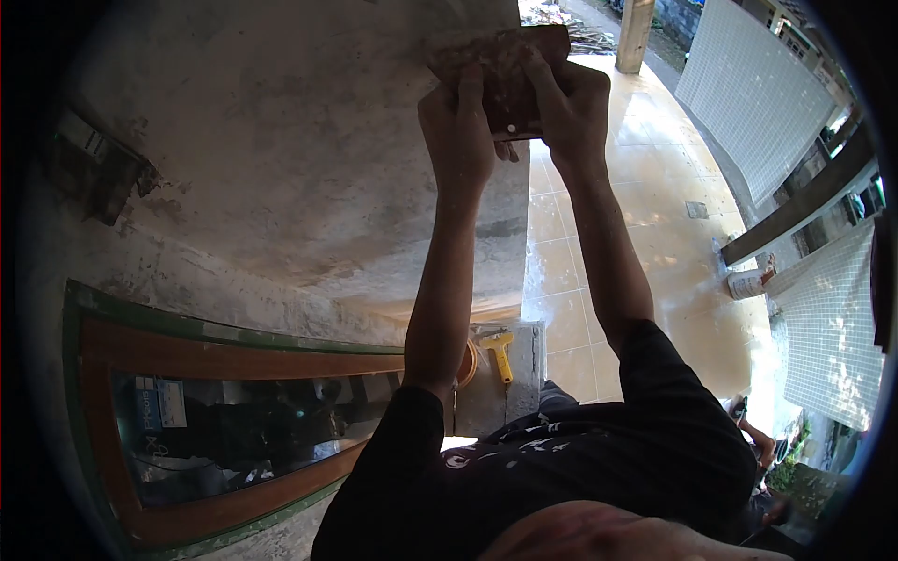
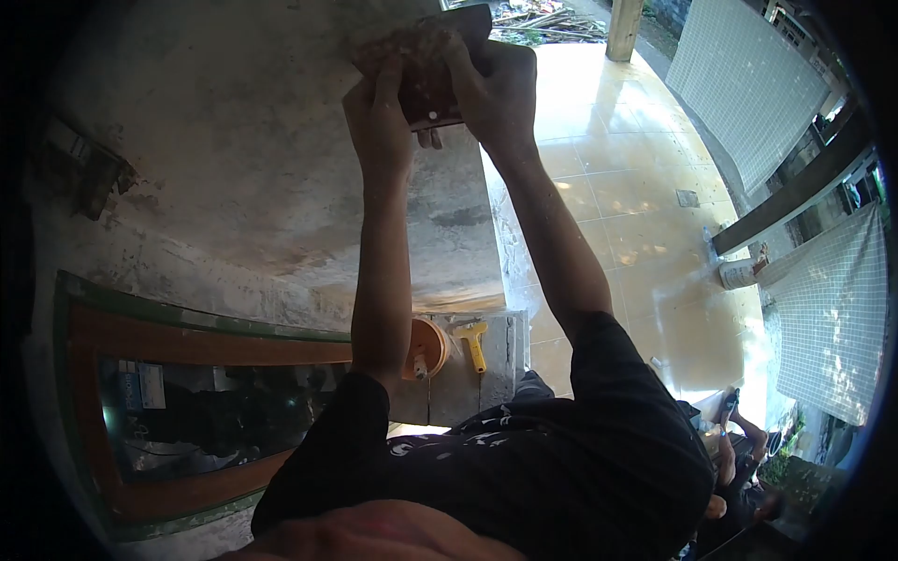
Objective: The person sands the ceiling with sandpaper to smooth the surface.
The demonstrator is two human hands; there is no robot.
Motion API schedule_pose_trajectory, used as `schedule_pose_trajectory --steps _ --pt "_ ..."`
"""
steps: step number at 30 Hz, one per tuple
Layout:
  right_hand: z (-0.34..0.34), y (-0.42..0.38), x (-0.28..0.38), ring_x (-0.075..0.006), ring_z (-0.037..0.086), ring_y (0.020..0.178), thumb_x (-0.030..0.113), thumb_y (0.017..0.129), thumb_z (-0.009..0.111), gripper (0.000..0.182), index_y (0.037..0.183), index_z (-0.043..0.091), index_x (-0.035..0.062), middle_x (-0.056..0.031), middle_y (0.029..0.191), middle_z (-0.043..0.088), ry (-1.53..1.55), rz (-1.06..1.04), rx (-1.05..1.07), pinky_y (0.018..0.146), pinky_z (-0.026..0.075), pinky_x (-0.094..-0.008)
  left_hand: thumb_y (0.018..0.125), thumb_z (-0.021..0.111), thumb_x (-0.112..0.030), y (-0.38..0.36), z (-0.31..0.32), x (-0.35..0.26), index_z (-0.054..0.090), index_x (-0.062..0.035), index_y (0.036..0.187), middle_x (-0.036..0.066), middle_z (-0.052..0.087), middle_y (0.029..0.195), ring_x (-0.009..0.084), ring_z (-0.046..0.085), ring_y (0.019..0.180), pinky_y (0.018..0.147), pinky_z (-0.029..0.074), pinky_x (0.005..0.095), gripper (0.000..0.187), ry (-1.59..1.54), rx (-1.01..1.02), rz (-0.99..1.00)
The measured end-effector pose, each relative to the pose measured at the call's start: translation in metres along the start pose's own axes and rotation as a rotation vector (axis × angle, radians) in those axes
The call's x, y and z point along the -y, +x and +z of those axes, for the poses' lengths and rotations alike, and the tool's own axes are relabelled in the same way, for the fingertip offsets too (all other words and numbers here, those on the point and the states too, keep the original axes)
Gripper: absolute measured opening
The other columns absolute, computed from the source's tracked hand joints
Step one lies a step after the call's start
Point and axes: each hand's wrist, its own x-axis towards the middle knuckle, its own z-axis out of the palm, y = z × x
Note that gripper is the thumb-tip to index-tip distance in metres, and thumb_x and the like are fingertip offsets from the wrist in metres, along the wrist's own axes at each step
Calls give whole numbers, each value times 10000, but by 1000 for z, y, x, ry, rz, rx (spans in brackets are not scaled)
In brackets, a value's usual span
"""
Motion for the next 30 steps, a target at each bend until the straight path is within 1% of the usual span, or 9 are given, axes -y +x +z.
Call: schedule_pose_trajectory --steps 4,7,11,12,15,19,24,28,30 --pt "-6 -18 -21 -58 480 465 259 872 625 396 665 623 -78 -59 502 559 -40 76 26 421 371 -263 937 482 -216 -20 0 9 591 71 770 69 556 551 93 506 437 376 378 264 350 50 -23 -78" --pt "-8 -17 -3 -55 521 499 274 872 636 390 725 658 -86 -51 562 597 -82 137 109 438 411 -233 933 484 -221 -15 -4 24 589 58 737 70 542 525 118 494 373 333 367 271 357 213 -98 81" --pt "13 20 15 -79 509 471 227 900 569 360 680 614 -54 -70 496 563 43 -66 12 482 422 -272 938 483 -238 18 0 -11 590 55 735 80 540 512 119 506 367 337 377 267 372 40 -54 132" --pt "18 24 15 -42 505 503 278 893 610 368 737 640 -54 -17 541 566 89 -86 -8 436 388 -219 946 482 -260 20 -1 -19 589 56 736 78 539 510 110 515 381 350 383 264 394 -3 -31 130" --pt "15 -5 25 -88 529 498 216 909 554 306 762 608 -47 -74 546 588 14 -160 24 509 442 -283 958 476 -307 -1 -9 -5 584 53 739 69 533 500 107 513 379 349 382 254 435 191 -90 173" --pt "13 -54 -1 -99 562 514 190 914 541 298 770 613 -60 -92 542 582 -13 35 328 477 450 -279 975 436 -357 -59 -44 33 581 45 830 49 528 528 90 482 353 300 347 237 451 220 -84 -40" --pt "54 -67 -16 -97 543 486 203 908 556 319 769 617 -78 -96 540 585 104 130 454 439 417 -294 953 495 -240 -61 -96 32 611 65 950 66 620 725 84 534 584 547 431 240 327 145 -193 76" --pt "78 -75 -15 -95 542 498 209 905 564 321 780 617 -82 -90 546 585 175 266 414 456 419 -289 932 518 -215 -52 -112 17 624 70 933 83 645 766 86 550 655 602 439 245 304 195 -201 35" --pt "91 -78 -24 -90 535 504 200 905 563 315 773 613 -82 -93 546 583 143 121 303 463 418 -284 932 520 -215 -51 -118 24 624 68 934 85 646 767 88 553 656 598 441 248 301 164 -205 -9"
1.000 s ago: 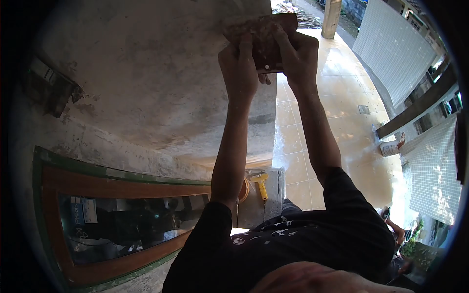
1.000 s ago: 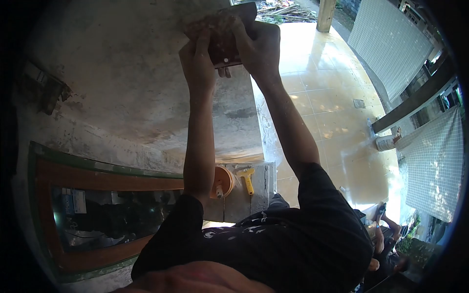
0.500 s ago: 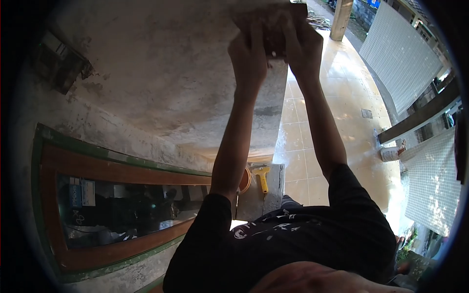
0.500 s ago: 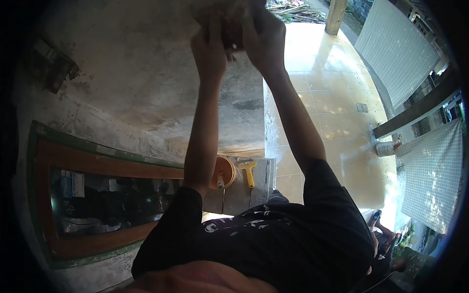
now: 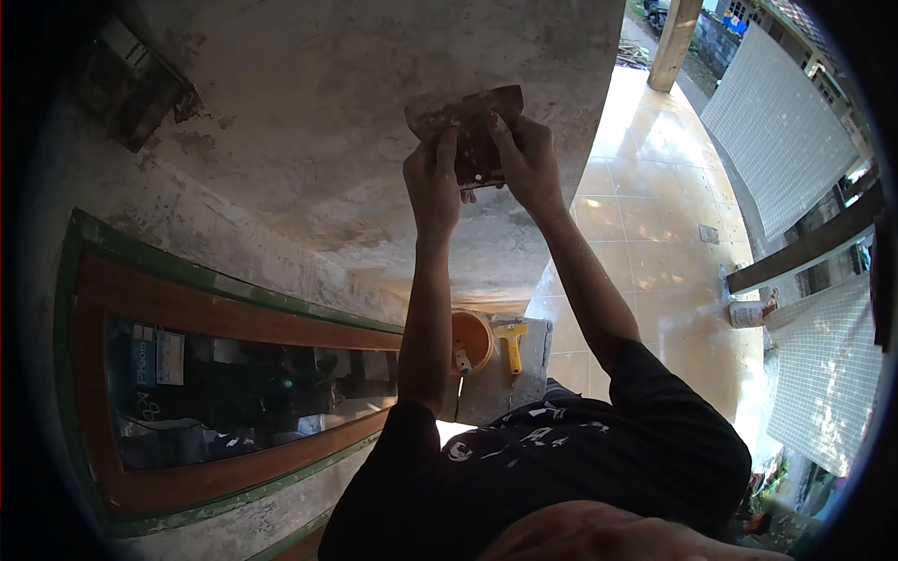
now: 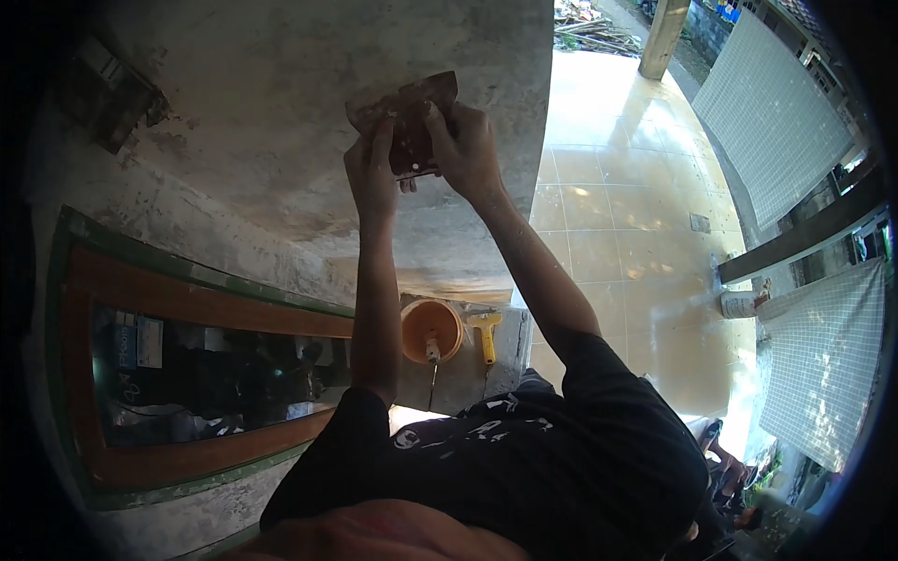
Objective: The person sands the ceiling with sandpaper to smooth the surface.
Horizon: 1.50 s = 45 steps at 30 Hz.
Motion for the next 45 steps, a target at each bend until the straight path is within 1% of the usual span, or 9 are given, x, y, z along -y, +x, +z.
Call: schedule_pose_trajectory --steps 4,20,22,29,32,34,38,41,45 --pt "15 -1 -5 -80 524 517 184 902 561 292 785 613 -78 -100 557 585 50 -47 -98 464 411 -275 931 525 -217 9 -10 10 623 66 935 87 645 757 90 559 654 579 443 253 299 -2 41 -106" --pt "22 1 11 -68 529 539 154 903 554 248 810 622 -66 -90 592 610 -31 -96 -188 480 416 -258 940 506 -213 16 -8 -5 619 54 840 55 605 645 74 518 568 524 403 253 307 -68 63 -160" --pt "23 1 9 -67 531 543 154 904 554 249 809 623 -65 -89 596 613 -50 -123 -205 483 417 -255 936 506 -233 18 -4 5 613 34 867 40 548 549 89 477 362 293 324 233 296 -13 -6 60" --pt "23 -1 8 -55 474 506 164 898 575 269 751 606 -59 -69 550 583 -32 -83 -211 447 372 -261 939 504 -237 19 -4 6 615 24 841 31 540 544 87 463 359 304 314 232 300 -66 13 -34" --pt "22 4 9 -54 456 496 169 895 578 276 741 599 -59 -68 534 567 -71 -96 -207 443 366 -268 939 502 -238 20 -4 16 616 25 842 32 536 540 87 463 360 302 307 233 302 15 -44 180" --pt "21 9 15 -55 456 498 172 894 578 277 743 599 -59 -71 533 564 -125 -90 -191 446 370 -270 939 503 -239 22 -2 -15 620 26 854 35 540 546 88 461 362 305 312 237 301 -70 8 -38" --pt "23 8 21 -58 469 509 174 892 577 270 755 607 -58 -82 540 568 -69 -61 -203 457 382 -271 941 496 -226 24 -3 -22 615 41 831 42 559 558 67 464 402 350 340 233 313 -99 16 -61" --pt "20 6 15 -62 480 513 167 890 574 260 767 612 -58 -84 548 575 -105 -78 -197 462 390 -272 939 489 -219 20 -4 -8 616 41 839 41 544 538 75 446 357 296 321 237 307 -32 -6 -16" --pt "22 9 27 -66 492 511 151 886 571 245 771 614 -61 -88 553 579 -39 -99 -201 462 395 -276 940 487 -216 21 0 -26 618 54 848 42 547 555 76 469 425 376 361 247 314 -63 8 -100"
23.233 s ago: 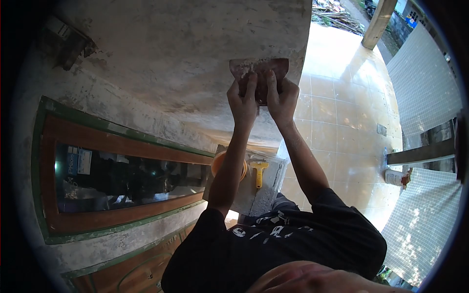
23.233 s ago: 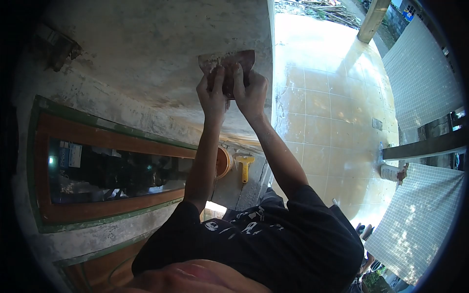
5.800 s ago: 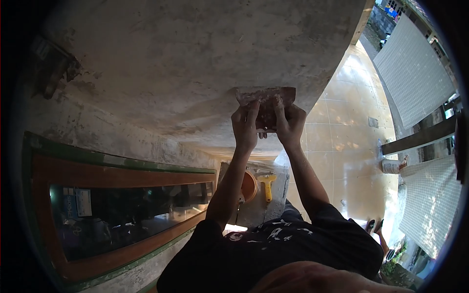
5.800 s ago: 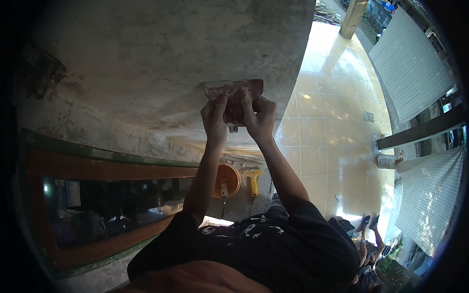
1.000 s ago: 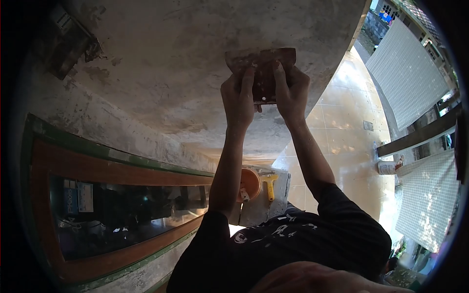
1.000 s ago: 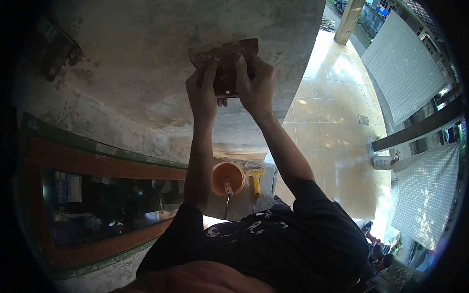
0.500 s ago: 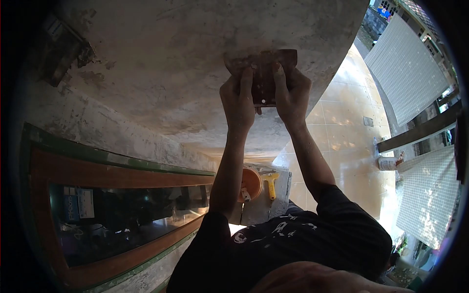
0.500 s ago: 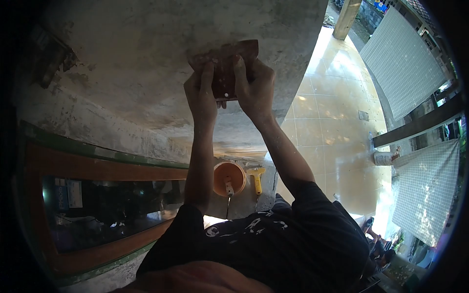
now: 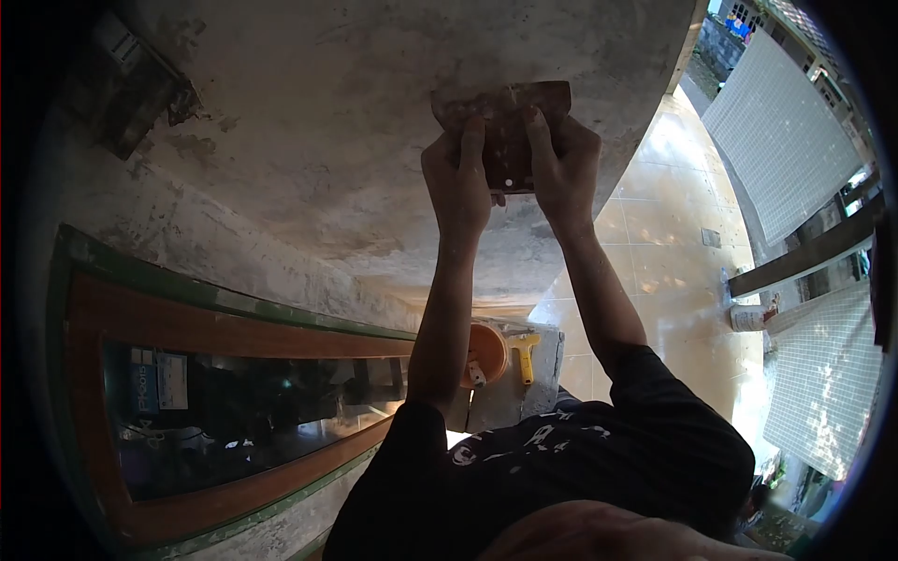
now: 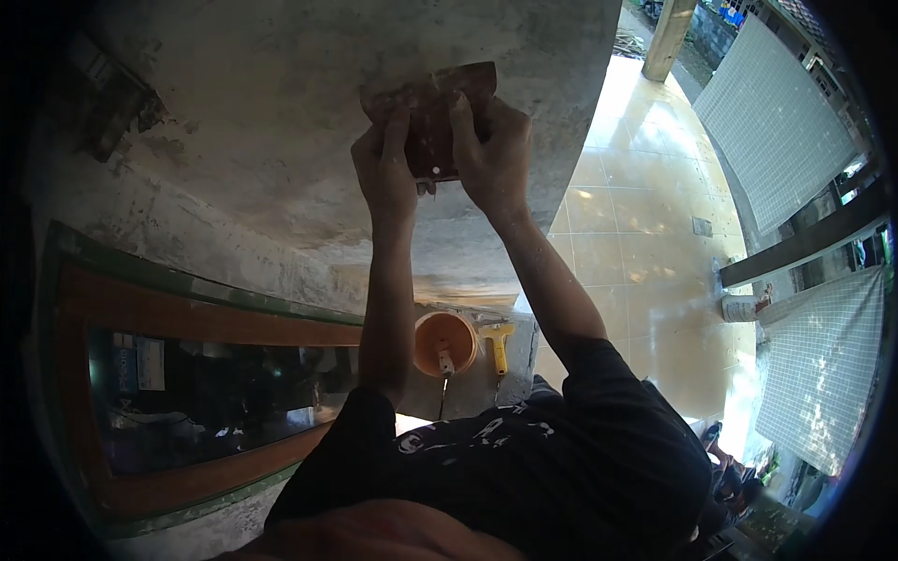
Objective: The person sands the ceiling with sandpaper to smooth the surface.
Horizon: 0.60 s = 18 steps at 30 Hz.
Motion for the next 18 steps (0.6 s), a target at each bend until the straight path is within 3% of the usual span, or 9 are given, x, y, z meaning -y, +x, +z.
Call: schedule_pose_trajectory --steps 2,5,7,14,16,18 --pt "0 -6 -18 -65 492 511 147 884 571 243 772 615 -63 -90 555 579 2 3 -8 464 395 -273 939 489 -215 -2 1 7 621 57 845 43 549 559 78 474 448 406 367 253 316 -9 -29 -30" --pt "-2 -1 -7 -63 485 503 140 882 572 241 763 615 -66 -89 549 575 -37 1 -7 459 389 -272 939 493 -217 4 0 23 626 67 827 44 550 564 75 473 506 464 372 262 334 65 -69 77" --pt "-2 1 -6 -63 479 495 136 881 573 242 753 614 -66 -86 541 571 -84 5 3 452 383 -274 931 526 -295 10 -1 15 620 38 834 30 529 553 90 475 387 313 331 243 359 51 -56 106" --pt "2 2 -8 -68 486 475 132 879 575 245 736 613 -63 -88 515 563 -22 -37 -49 442 384 -280 935 522 -300 9 1 22 609 23 782 19 517 538 82 466 383 311 322 245 367 84 -83 121" --pt "1 9 1 -68 505 490 130 879 572 237 752 618 -65 -95 528 575 -78 -39 -11 453 399 -277 942 495 -242 12 4 -1 619 70 777 59 548 564 79 487 530 478 380 282 374 66 -69 84" --pt "3 7 7 -65 510 503 134 881 574 237 755 615 -64 -104 532 577 -35 -34 -31 461 406 -278 942 496 -246 8 2 3 619 71 782 61 552 566 79 493 534 478 384 281 376 77 -65 63"
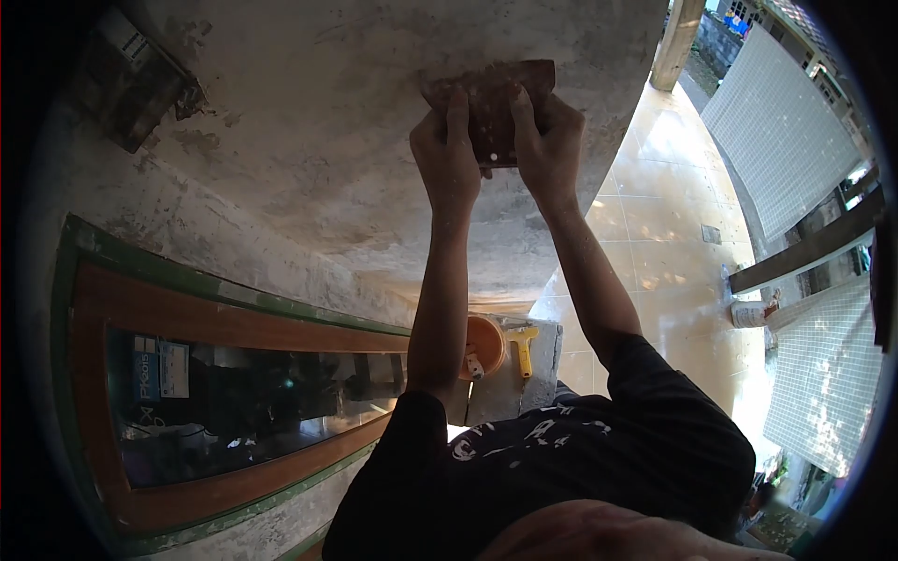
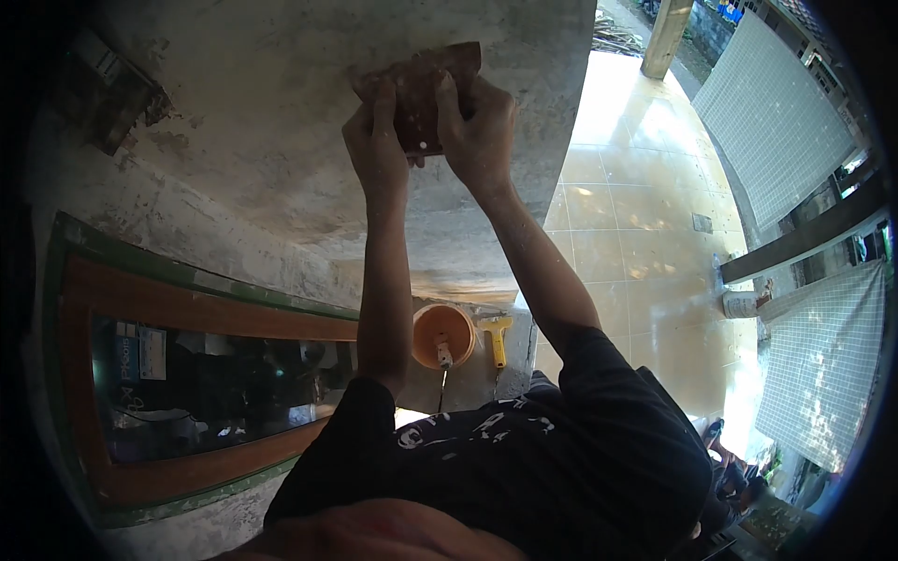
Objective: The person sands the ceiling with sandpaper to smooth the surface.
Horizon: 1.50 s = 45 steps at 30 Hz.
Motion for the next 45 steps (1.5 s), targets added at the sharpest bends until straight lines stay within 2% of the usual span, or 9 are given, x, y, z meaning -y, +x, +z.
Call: schedule_pose_trajectory --steps 5,12,14,22,25,28,31,34,45 --pt "-7 -11 -18 -67 477 475 149 877 582 252 735 602 -59 -97 510 554 -42 14 12 447 385 -287 943 503 -258 -4 1 32 603 68 748 52 561 564 79 508 528 486 398 274 393 12 -33 22" --pt "-3 4 -10 -72 455 453 154 875 581 264 716 596 -57 -93 501 548 -19 -47 2 430 360 -293 940 507 -255 8 4 2 612 78 765 57 558 574 82 495 535 485 397 279 391 19 -22 80" --pt "-4 -1 -18 -71 442 448 159 875 585 268 717 593 -57 -88 492 538 31 -5 -6 424 351 -294 943 503 -250 -4 8 12 594 75 733 33 535 553 83 484 526 476 389 277 398 -19 -38 -22" --pt "0 20 2 -72 449 453 183 872 598 325 664 568 -65 -97 488 532 96 -18 17 424 353 -300 948 493 -256 17 11 -7 567 21 664 22 494 482 88 433 346 303 302 264 404 -106 -17 150" --pt "-17 -16 -38 -76 441 462 197 878 589 336 675 573 -70 -94 495 532 -9 72 93 427 348 -301 952 491 -262 -22 3 20 597 39 723 38 541 540 83 491 450 397 373 263 393 -17 37 -129" --pt "-29 -43 -67 -77 469 485 217 883 589 348 689 584 -73 -103 512 549 -84 104 198 442 362 -305 954 493 -277 -41 -2 63 623 63 811 63 596 631 84 530 587 520 420 265 391 5 -62 48" --pt "-32 -35 -45 -78 518 521 229 884 597 345 732 609 -81 -102 543 582 -55 143 224 463 399 -299 956 490 -296 -36 -9 58 628 78 884 79 628 709 89 538 669 595 434 268 404 30 -24 4" --pt "-23 -18 -35 -82 555 552 236 885 601 340 774 628 -84 -94 576 608 231 170 189 485 433 -288 957 491 -304 -23 -4 37 626 79 878 71 625 699 90 533 655 583 434 270 414 64 -8 64" --pt "-13 -12 -34 -92 547 507 183 848 636 281 750 637 -80 -109 557 606 60 80 34 459 415 -293 957 495 -268 -13 3 21 606 50 788 31 559 585 66 477 503 445 377 259 377 96 -9 147"
